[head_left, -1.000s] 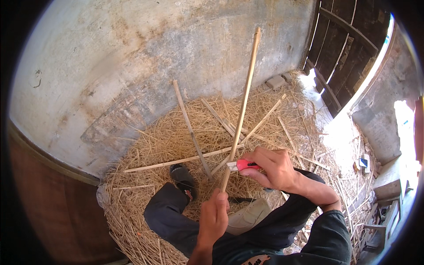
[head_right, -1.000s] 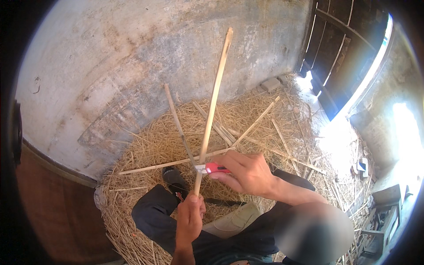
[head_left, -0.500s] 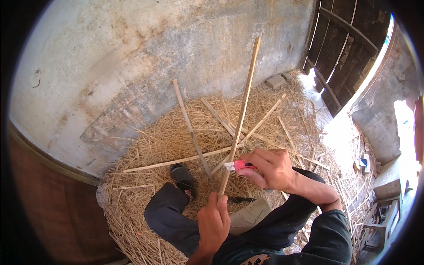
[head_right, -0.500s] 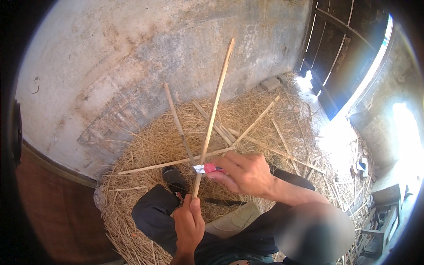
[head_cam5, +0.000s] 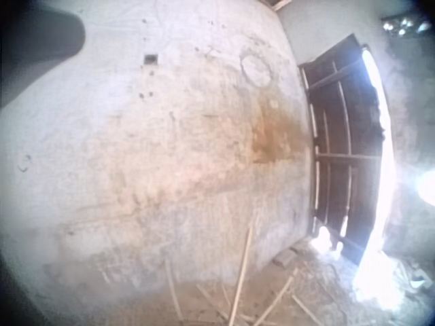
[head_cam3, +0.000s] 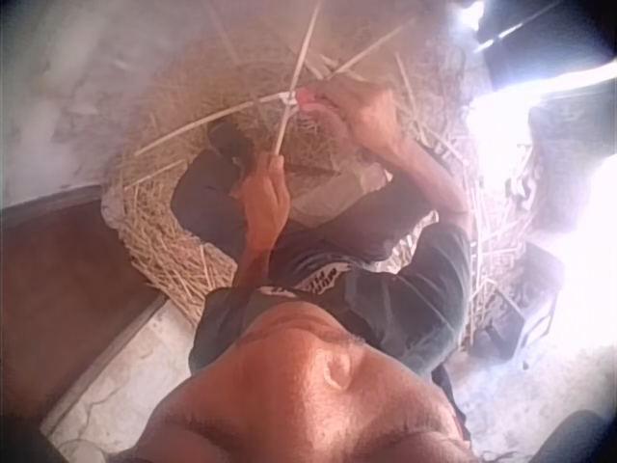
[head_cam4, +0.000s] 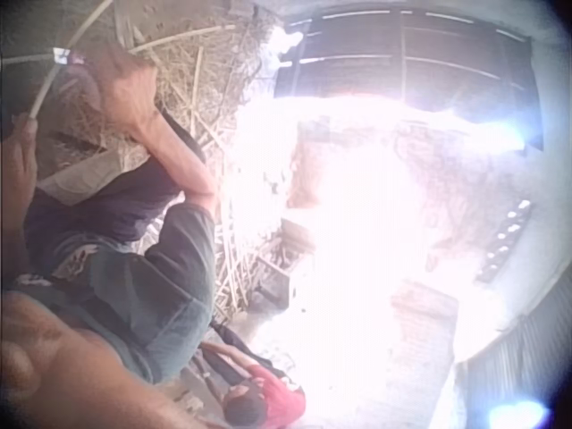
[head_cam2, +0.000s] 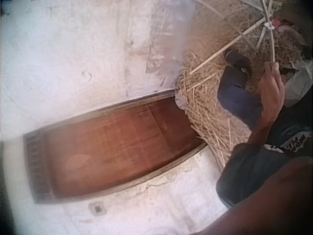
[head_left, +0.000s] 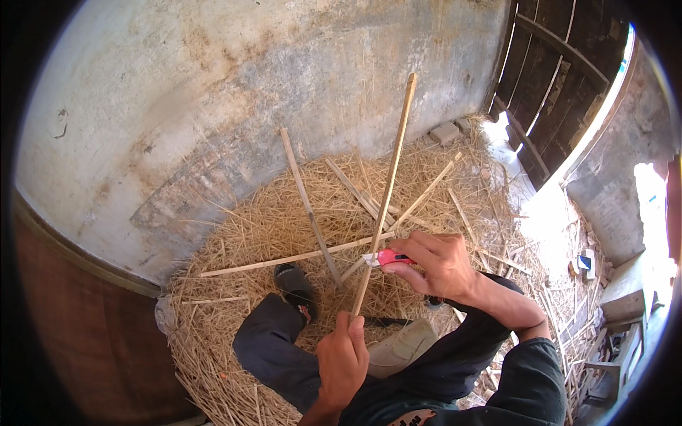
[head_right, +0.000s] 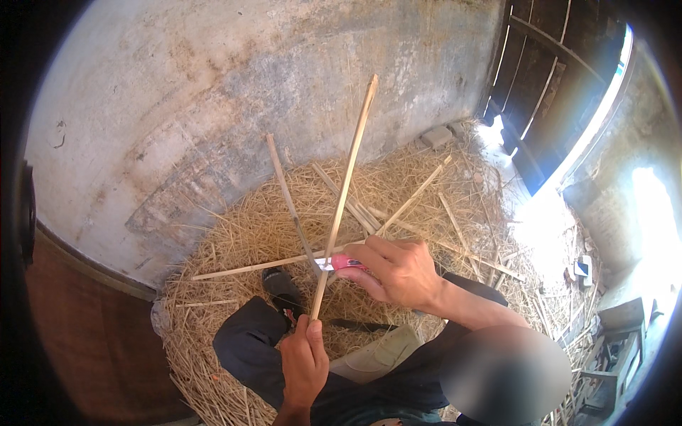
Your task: The person sits on a bed of straw and uses a red utility knife to shave the surface of a long bamboo stick. They rotate the stick to remove the outer layer and smooth the wood. Later, they switch to a large machete to continue shaving the bamboo stick.
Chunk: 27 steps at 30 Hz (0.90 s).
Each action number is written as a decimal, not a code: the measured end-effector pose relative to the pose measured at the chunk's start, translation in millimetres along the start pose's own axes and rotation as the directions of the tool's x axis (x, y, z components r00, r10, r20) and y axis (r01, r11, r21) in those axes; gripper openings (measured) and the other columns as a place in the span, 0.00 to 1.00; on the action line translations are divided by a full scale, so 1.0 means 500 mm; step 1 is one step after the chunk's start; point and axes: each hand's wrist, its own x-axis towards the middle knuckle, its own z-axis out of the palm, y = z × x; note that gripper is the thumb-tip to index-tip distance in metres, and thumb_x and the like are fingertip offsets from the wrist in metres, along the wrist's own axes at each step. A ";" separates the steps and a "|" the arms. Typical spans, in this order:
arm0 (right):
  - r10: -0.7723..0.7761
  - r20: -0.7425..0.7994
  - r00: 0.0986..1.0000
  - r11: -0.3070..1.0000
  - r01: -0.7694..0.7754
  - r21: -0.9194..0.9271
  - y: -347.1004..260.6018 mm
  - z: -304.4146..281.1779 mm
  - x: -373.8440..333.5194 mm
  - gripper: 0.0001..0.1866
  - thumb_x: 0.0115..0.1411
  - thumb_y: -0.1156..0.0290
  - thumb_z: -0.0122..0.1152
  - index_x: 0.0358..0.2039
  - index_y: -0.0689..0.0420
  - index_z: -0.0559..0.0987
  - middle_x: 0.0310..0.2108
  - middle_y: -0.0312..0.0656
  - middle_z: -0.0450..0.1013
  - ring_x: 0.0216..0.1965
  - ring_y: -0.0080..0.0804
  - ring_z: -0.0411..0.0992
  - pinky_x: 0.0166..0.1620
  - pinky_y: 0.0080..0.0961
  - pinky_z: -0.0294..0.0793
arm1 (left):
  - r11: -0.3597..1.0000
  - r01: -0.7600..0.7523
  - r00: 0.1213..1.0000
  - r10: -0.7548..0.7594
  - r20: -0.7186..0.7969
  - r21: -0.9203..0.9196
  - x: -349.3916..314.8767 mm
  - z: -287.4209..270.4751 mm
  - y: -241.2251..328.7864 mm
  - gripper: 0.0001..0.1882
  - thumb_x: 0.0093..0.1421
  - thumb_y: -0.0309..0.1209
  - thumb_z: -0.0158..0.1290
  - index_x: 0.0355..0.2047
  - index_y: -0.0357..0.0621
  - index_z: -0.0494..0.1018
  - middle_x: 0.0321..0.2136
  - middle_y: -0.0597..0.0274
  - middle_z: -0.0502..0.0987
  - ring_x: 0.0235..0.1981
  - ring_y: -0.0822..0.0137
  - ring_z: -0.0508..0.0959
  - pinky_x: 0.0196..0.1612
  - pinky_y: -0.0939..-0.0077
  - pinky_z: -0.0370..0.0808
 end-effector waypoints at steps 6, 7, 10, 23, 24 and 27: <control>0.172 -0.101 0.980 0.985 -0.174 -0.010 0.057 -0.004 0.009 0.14 0.64 0.60 0.73 0.45 0.53 0.87 0.30 0.40 0.82 0.25 0.33 0.82 0.24 0.28 0.77 | 0.999 0.027 0.998 -0.028 0.054 0.020 -0.013 0.003 -0.009 0.17 0.78 0.40 0.44 0.38 0.39 0.71 0.18 0.41 0.75 0.22 0.35 0.78 0.25 0.44 0.70; 0.208 -0.115 0.971 0.977 -0.213 -0.032 0.076 -0.019 0.019 0.14 0.65 0.60 0.72 0.45 0.54 0.87 0.31 0.41 0.83 0.26 0.33 0.82 0.26 0.28 0.78 | 0.999 0.034 0.996 -0.035 0.078 0.013 -0.028 0.009 -0.018 0.16 0.78 0.40 0.44 0.38 0.39 0.71 0.18 0.41 0.75 0.22 0.35 0.78 0.25 0.43 0.70; 0.265 -0.157 0.952 0.958 -0.279 -0.074 0.109 -0.045 0.036 0.15 0.66 0.60 0.71 0.45 0.57 0.87 0.32 0.44 0.84 0.28 0.34 0.83 0.29 0.27 0.80 | 0.999 0.031 0.994 -0.031 0.105 -0.007 -0.045 0.017 -0.030 0.16 0.78 0.40 0.44 0.39 0.39 0.70 0.18 0.41 0.75 0.22 0.34 0.78 0.26 0.43 0.70; 0.354 -0.293 0.888 0.906 -0.403 -0.126 0.220 -0.059 0.035 0.17 0.68 0.56 0.68 0.42 0.58 0.87 0.29 0.45 0.83 0.25 0.35 0.81 0.31 0.29 0.78 | 0.997 0.064 0.976 -0.071 0.204 0.043 -0.087 0.017 -0.065 0.16 0.78 0.41 0.43 0.40 0.41 0.70 0.19 0.42 0.77 0.24 0.35 0.80 0.29 0.42 0.73; 0.399 -0.245 0.884 0.885 -0.441 -0.150 0.215 -0.063 0.035 0.16 0.68 0.56 0.68 0.42 0.57 0.87 0.29 0.45 0.83 0.26 0.35 0.82 0.31 0.30 0.79 | 0.997 0.070 0.979 -0.074 0.188 0.029 -0.089 0.016 -0.064 0.16 0.78 0.40 0.43 0.38 0.40 0.70 0.18 0.43 0.75 0.23 0.36 0.79 0.28 0.44 0.71; 0.388 -0.254 0.886 0.891 -0.432 -0.143 0.214 -0.054 0.040 0.16 0.68 0.56 0.68 0.43 0.56 0.87 0.30 0.45 0.83 0.27 0.36 0.82 0.32 0.31 0.79 | 0.998 0.067 0.986 -0.067 0.151 0.001 -0.090 0.014 -0.062 0.18 0.78 0.38 0.44 0.33 0.38 0.69 0.17 0.44 0.71 0.21 0.37 0.76 0.25 0.48 0.68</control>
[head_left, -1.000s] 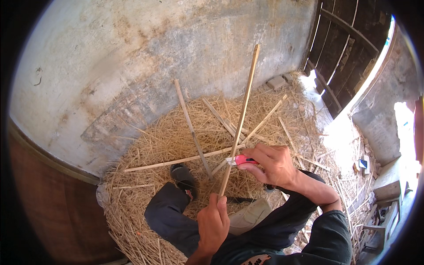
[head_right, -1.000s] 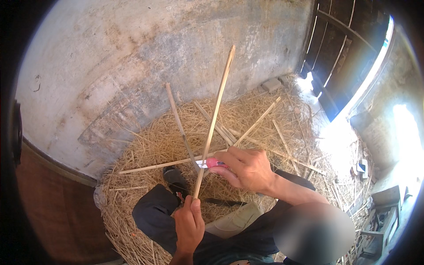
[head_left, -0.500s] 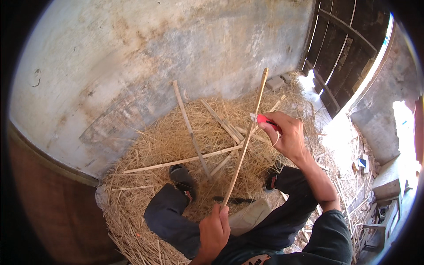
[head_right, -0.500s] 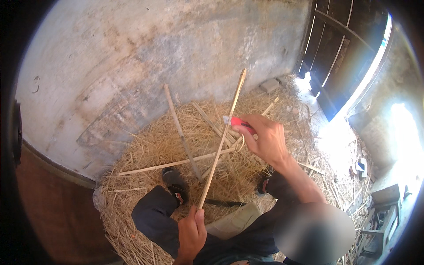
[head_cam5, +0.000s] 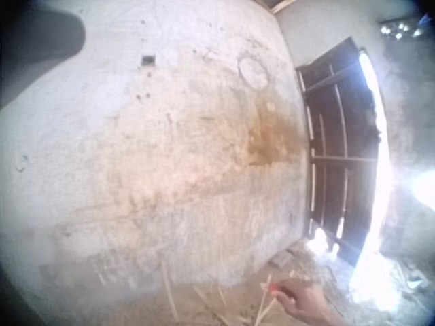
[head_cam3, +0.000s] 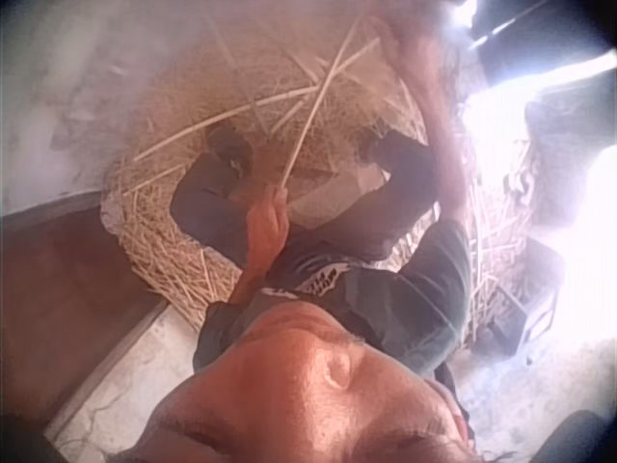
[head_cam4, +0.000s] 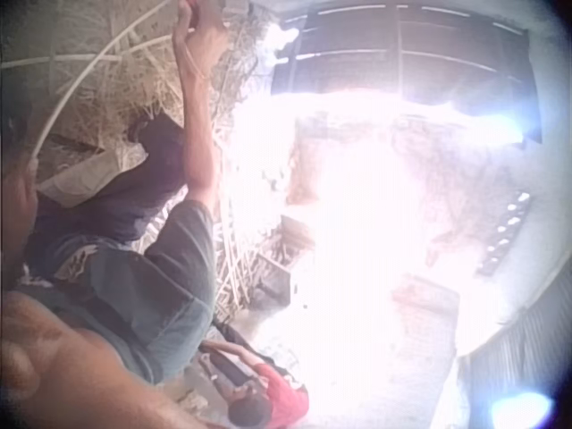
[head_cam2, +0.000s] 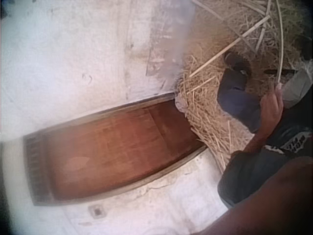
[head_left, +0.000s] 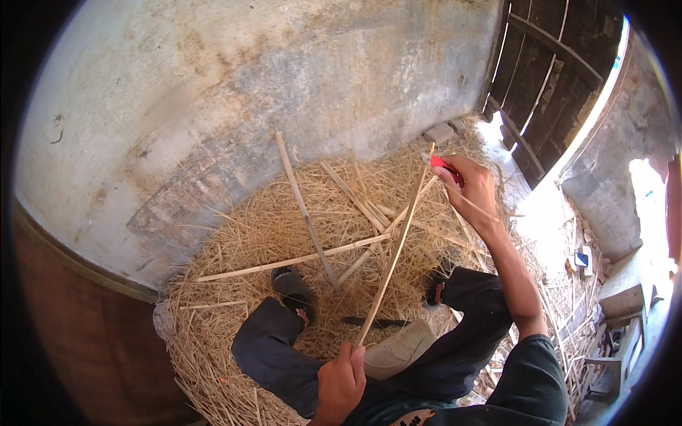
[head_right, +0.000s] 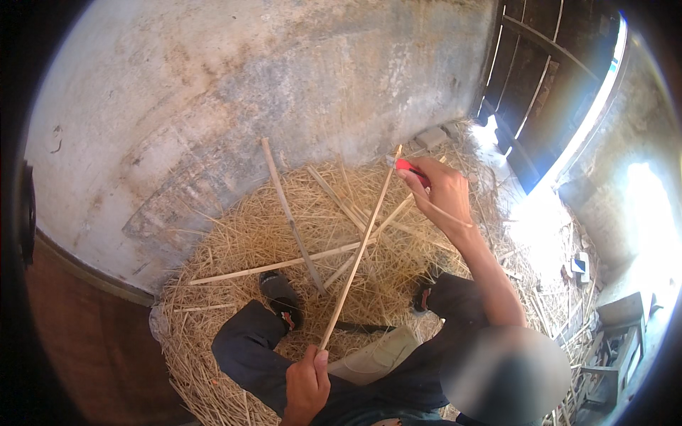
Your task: The person sits on a bed of straw and uses a red utility knife to shave the surface of a long bamboo stick. They rotate the stick to remove the outer layer and smooth the wood. Later, they switch to a large machete to continue shaving the bamboo stick.
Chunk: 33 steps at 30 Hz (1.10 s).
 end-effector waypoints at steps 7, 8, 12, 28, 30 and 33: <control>-0.023 -0.008 1.000 1.000 0.023 -0.007 0.000 -0.013 -0.001 0.17 0.67 0.55 0.69 0.43 0.57 0.86 0.31 0.45 0.83 0.28 0.37 0.83 0.32 0.30 0.78 | 0.994 0.009 1.000 -0.006 0.030 -0.110 0.009 -0.002 -0.023 0.19 0.79 0.39 0.44 0.32 0.38 0.69 0.17 0.45 0.70 0.20 0.41 0.75 0.25 0.52 0.67; -0.022 -0.002 1.000 1.000 0.022 0.001 -0.001 -0.015 -0.001 0.17 0.67 0.55 0.69 0.43 0.57 0.86 0.31 0.45 0.83 0.28 0.37 0.83 0.32 0.29 0.78 | 0.988 0.011 0.999 -0.006 0.040 -0.151 0.011 -0.004 -0.028 0.20 0.79 0.40 0.44 0.32 0.38 0.69 0.17 0.46 0.70 0.19 0.43 0.75 0.25 0.54 0.67; -0.097 -0.075 0.992 0.995 0.096 -0.027 0.005 -0.007 -0.010 0.16 0.67 0.57 0.70 0.43 0.59 0.86 0.32 0.46 0.84 0.29 0.36 0.83 0.32 0.27 0.78 | 0.963 0.060 0.995 -0.038 0.091 -0.261 0.018 -0.013 -0.035 0.20 0.78 0.40 0.47 0.32 0.40 0.69 0.17 0.57 0.68 0.18 0.63 0.69 0.25 0.65 0.65; 0.164 0.389 0.907 0.394 -0.422 0.817 0.043 -0.025 -0.018 0.20 0.79 0.56 0.49 0.51 0.60 0.79 0.24 0.27 0.62 0.20 0.13 0.54 0.24 0.16 0.52 | 0.872 0.100 0.989 -0.036 0.142 -0.479 0.039 -0.009 -0.064 0.16 0.73 0.37 0.58 0.32 0.40 0.70 0.19 0.69 0.64 0.23 0.79 0.61 0.25 0.74 0.59; 0.139 0.448 0.883 0.249 -0.469 0.847 0.053 -0.022 -0.022 0.21 0.80 0.54 0.46 0.53 0.59 0.77 0.24 0.28 0.62 0.19 0.14 0.55 0.23 0.16 0.53 | 0.884 0.086 0.992 -0.033 0.122 -0.460 0.041 -0.009 -0.060 0.15 0.73 0.37 0.58 0.33 0.39 0.72 0.18 0.68 0.64 0.21 0.78 0.62 0.25 0.74 0.60; -0.018 0.566 0.824 -0.090 -0.565 0.820 0.074 -0.016 -0.023 0.25 0.79 0.51 0.45 0.55 0.61 0.75 0.25 0.28 0.62 0.19 0.16 0.56 0.22 0.18 0.54 | 0.905 0.068 0.996 -0.036 0.082 -0.420 0.044 -0.007 -0.055 0.14 0.72 0.38 0.58 0.36 0.39 0.74 0.17 0.66 0.67 0.20 0.76 0.64 0.24 0.73 0.61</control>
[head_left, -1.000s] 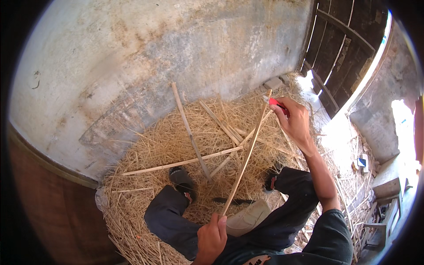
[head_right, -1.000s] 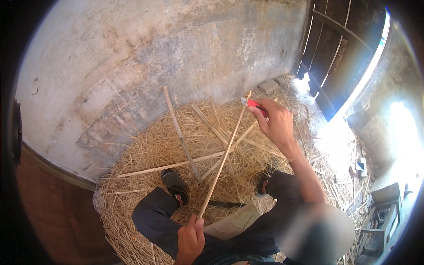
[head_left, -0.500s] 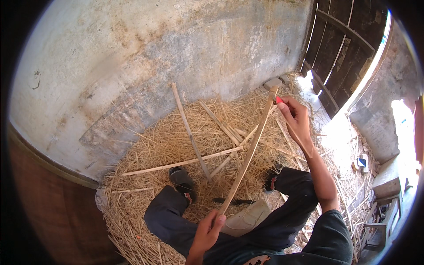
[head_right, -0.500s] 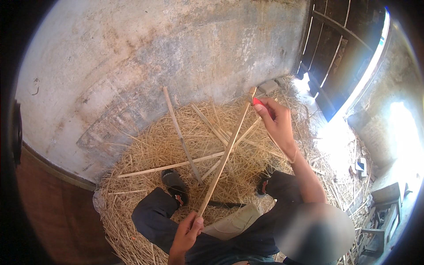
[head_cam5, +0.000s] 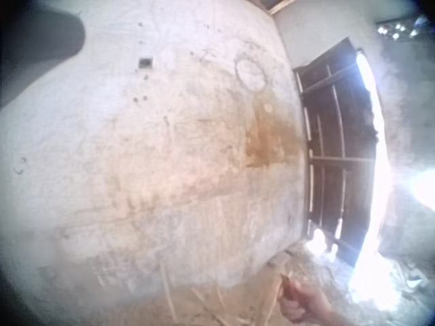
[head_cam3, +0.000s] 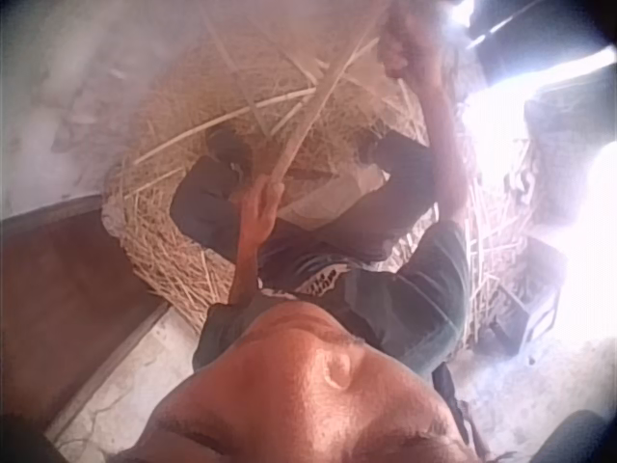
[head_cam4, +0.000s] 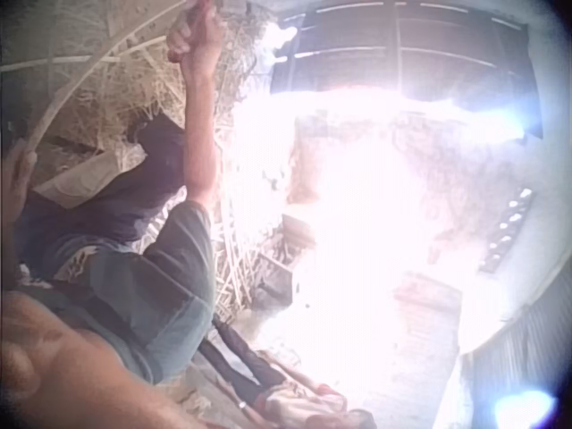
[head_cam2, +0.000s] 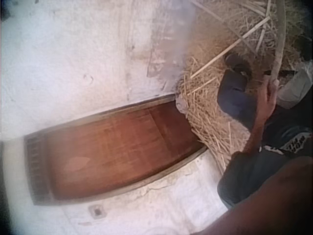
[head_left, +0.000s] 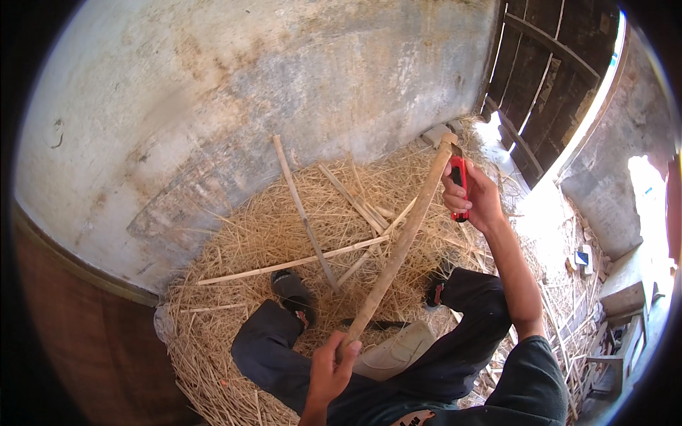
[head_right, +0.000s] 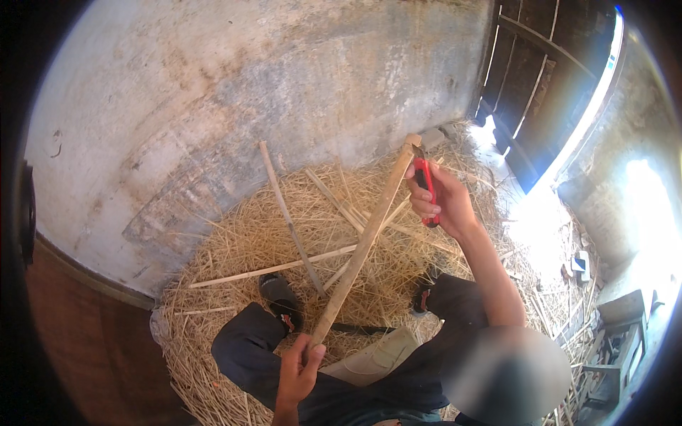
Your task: The person sits on a bed of straw and uses a red utility knife to shave the surface of a long bamboo stick. They rotate the stick to remove the outer layer and smooth the wood. Later, they switch to a large machete to continue shaving the bamboo stick.
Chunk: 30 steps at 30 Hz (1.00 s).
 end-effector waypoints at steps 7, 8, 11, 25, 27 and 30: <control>0.200 0.290 0.936 0.950 -0.112 -0.291 0.009 0.015 -0.017 0.25 0.64 0.57 0.66 0.53 0.63 0.76 0.24 0.29 0.63 0.18 0.15 0.56 0.21 0.19 0.53 | 0.988 -0.066 0.981 0.090 -0.169 0.141 0.030 0.019 0.007 0.14 0.71 0.38 0.59 0.36 0.39 0.75 0.17 0.61 0.71 0.17 0.70 0.70 0.24 0.70 0.65; 0.212 0.280 0.936 0.944 -0.123 -0.305 0.006 0.017 -0.024 0.26 0.65 0.59 0.67 0.57 0.64 0.77 0.27 0.28 0.66 0.19 0.14 0.57 0.23 0.17 0.54 | 0.983 -0.075 0.975 0.107 -0.193 0.165 0.036 0.023 0.001 0.14 0.71 0.38 0.59 0.36 0.39 0.75 0.17 0.60 0.71 0.17 0.69 0.71 0.24 0.70 0.66; 0.002 0.144 0.990 0.982 0.025 -0.190 -0.002 0.061 -0.027 0.26 0.67 0.60 0.65 0.60 0.62 0.77 0.28 0.28 0.68 0.19 0.12 0.56 0.23 0.15 0.53 | 0.956 -0.085 0.954 0.159 -0.253 0.279 0.047 0.032 -0.019 0.14 0.70 0.38 0.60 0.36 0.39 0.75 0.17 0.57 0.71 0.17 0.63 0.72 0.24 0.66 0.67; -0.174 -0.379 0.909 0.701 -0.156 -0.696 0.011 0.057 0.017 0.22 0.73 0.60 0.63 0.58 0.64 0.78 0.23 0.24 0.71 0.20 0.10 0.58 0.23 0.17 0.55 | 0.919 -0.174 0.929 0.272 -0.252 0.353 0.047 0.052 -0.078 0.16 0.69 0.40 0.62 0.34 0.39 0.74 0.19 0.57 0.69 0.19 0.61 0.69 0.25 0.64 0.66; -0.150 -0.394 0.907 0.715 -0.176 -0.677 0.009 0.050 0.014 0.18 0.73 0.60 0.63 0.52 0.63 0.81 0.22 0.24 0.67 0.21 0.11 0.58 0.24 0.19 0.56 | 0.928 -0.163 0.936 0.253 -0.244 0.336 0.046 0.052 -0.083 0.16 0.69 0.41 0.61 0.34 0.39 0.74 0.19 0.58 0.69 0.19 0.62 0.69 0.25 0.64 0.67; -0.208 -0.383 0.900 0.658 -0.160 -0.735 0.003 0.047 0.010 0.15 0.73 0.61 0.63 0.47 0.61 0.84 0.21 0.24 0.65 0.22 0.13 0.58 0.26 0.22 0.57 | 0.936 -0.171 0.946 0.243 -0.214 0.307 0.052 0.052 -0.092 0.17 0.70 0.41 0.61 0.36 0.39 0.74 0.19 0.58 0.69 0.19 0.63 0.69 0.25 0.64 0.67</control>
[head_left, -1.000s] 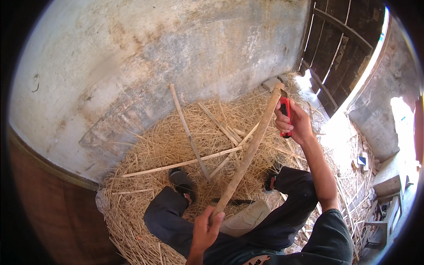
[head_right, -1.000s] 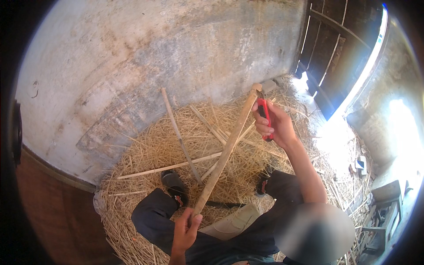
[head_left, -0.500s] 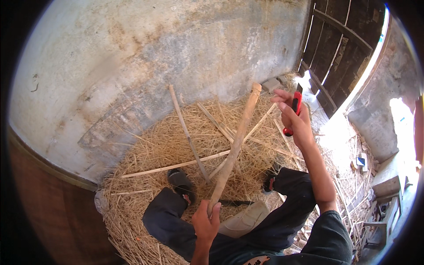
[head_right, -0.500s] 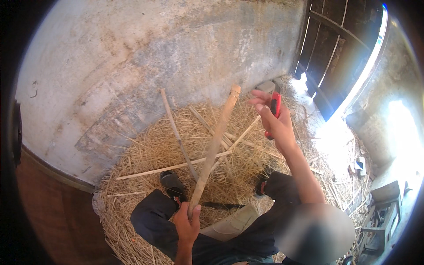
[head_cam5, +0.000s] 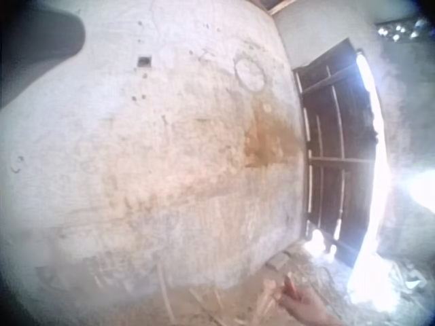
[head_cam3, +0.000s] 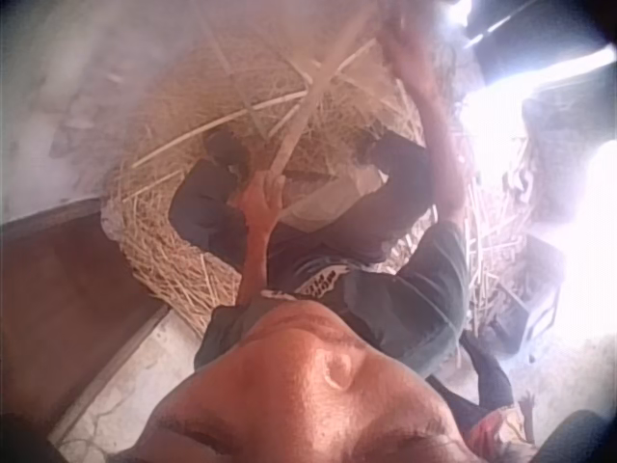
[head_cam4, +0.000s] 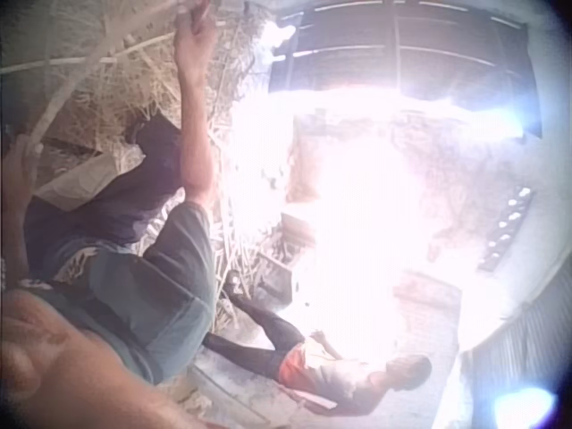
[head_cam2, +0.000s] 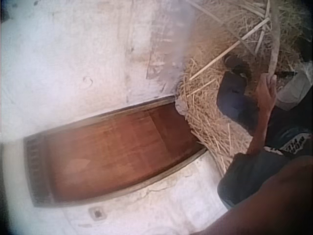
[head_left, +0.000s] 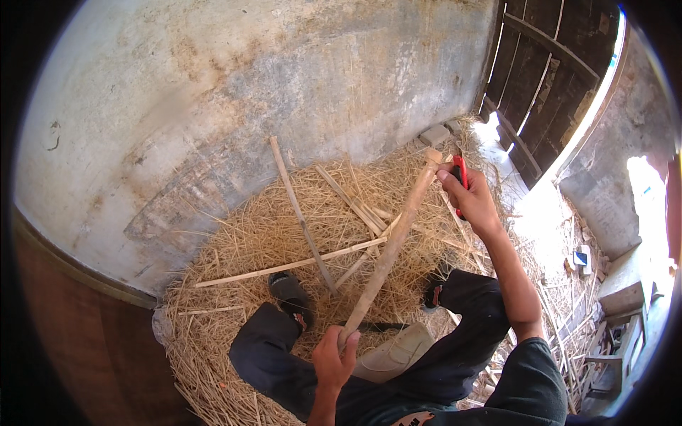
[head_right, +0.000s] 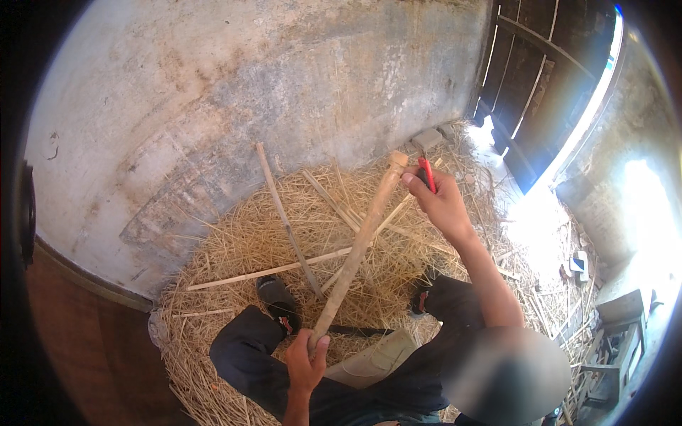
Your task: The person sits on a bed of straw and uses a red utility knife to shave the surface of a long bamboo stick. They rotate the stick to remove the outer layer and smooth the wood. Later, they switch to a large machete to continue shaving the bamboo stick.
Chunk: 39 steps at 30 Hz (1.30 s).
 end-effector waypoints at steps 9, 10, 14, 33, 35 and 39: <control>-0.393 -0.030 0.919 0.845 0.348 -0.405 -0.046 -0.008 -0.018 0.10 0.70 0.69 0.63 0.42 0.64 0.84 0.17 0.40 0.65 0.20 0.23 0.61 0.27 0.30 0.62 | 0.990 0.081 0.979 -0.057 0.194 -0.115 0.027 0.006 -0.045 0.17 0.71 0.43 0.59 0.42 0.40 0.75 0.22 0.53 0.76 0.22 0.54 0.79 0.29 0.61 0.72; -0.405 -0.022 0.914 0.832 0.359 -0.424 -0.049 -0.011 -0.018 0.09 0.70 0.70 0.63 0.41 0.64 0.84 0.16 0.42 0.66 0.20 0.24 0.61 0.27 0.30 0.62 | 0.991 0.075 0.978 -0.052 0.200 -0.111 0.029 0.006 -0.045 0.16 0.71 0.43 0.58 0.42 0.40 0.75 0.21 0.53 0.76 0.22 0.54 0.79 0.28 0.61 0.72; -0.416 0.070 0.907 0.798 0.401 -0.450 -0.035 -0.041 -0.004 0.09 0.70 0.71 0.62 0.42 0.63 0.85 0.17 0.41 0.68 0.19 0.25 0.62 0.27 0.30 0.63 | 0.983 0.062 0.978 -0.025 0.209 -0.171 0.031 0.003 -0.055 0.15 0.71 0.41 0.57 0.41 0.39 0.75 0.19 0.55 0.74 0.20 0.58 0.78 0.27 0.64 0.70; -0.243 0.153 0.958 0.864 0.286 -0.414 -0.033 -0.030 -0.009 0.25 0.65 0.60 0.72 0.60 0.54 0.82 0.54 0.42 0.81 0.35 0.27 0.77 0.40 0.28 0.78 | 0.459 -0.190 0.981 0.049 -0.189 -0.868 0.072 0.058 -0.037 0.22 0.78 0.56 0.41 0.44 0.48 0.59 0.28 0.65 0.62 0.28 0.71 0.66 0.33 0.73 0.66; -0.365 0.296 0.883 0.833 0.451 -0.320 -0.001 -0.010 -0.020 0.26 0.64 0.59 0.72 0.60 0.54 0.81 0.55 0.45 0.81 0.45 0.35 0.82 0.49 0.34 0.82 | 0.502 -0.221 0.972 0.038 -0.234 -0.836 0.107 0.064 0.007 0.21 0.79 0.55 0.39 0.44 0.49 0.58 0.30 0.62 0.63 0.31 0.69 0.67 0.38 0.70 0.68; -0.325 0.652 0.685 0.778 0.586 -0.228 -0.037 0.066 -0.086 0.34 0.61 0.56 0.75 0.64 0.56 0.78 0.56 0.49 0.79 0.57 0.47 0.79 0.61 0.41 0.77 | 0.584 -0.211 0.977 0.100 -0.188 -0.784 0.145 0.069 0.025 0.23 0.79 0.53 0.41 0.50 0.44 0.63 0.47 0.50 0.73 0.43 0.64 0.73 0.50 0.62 0.75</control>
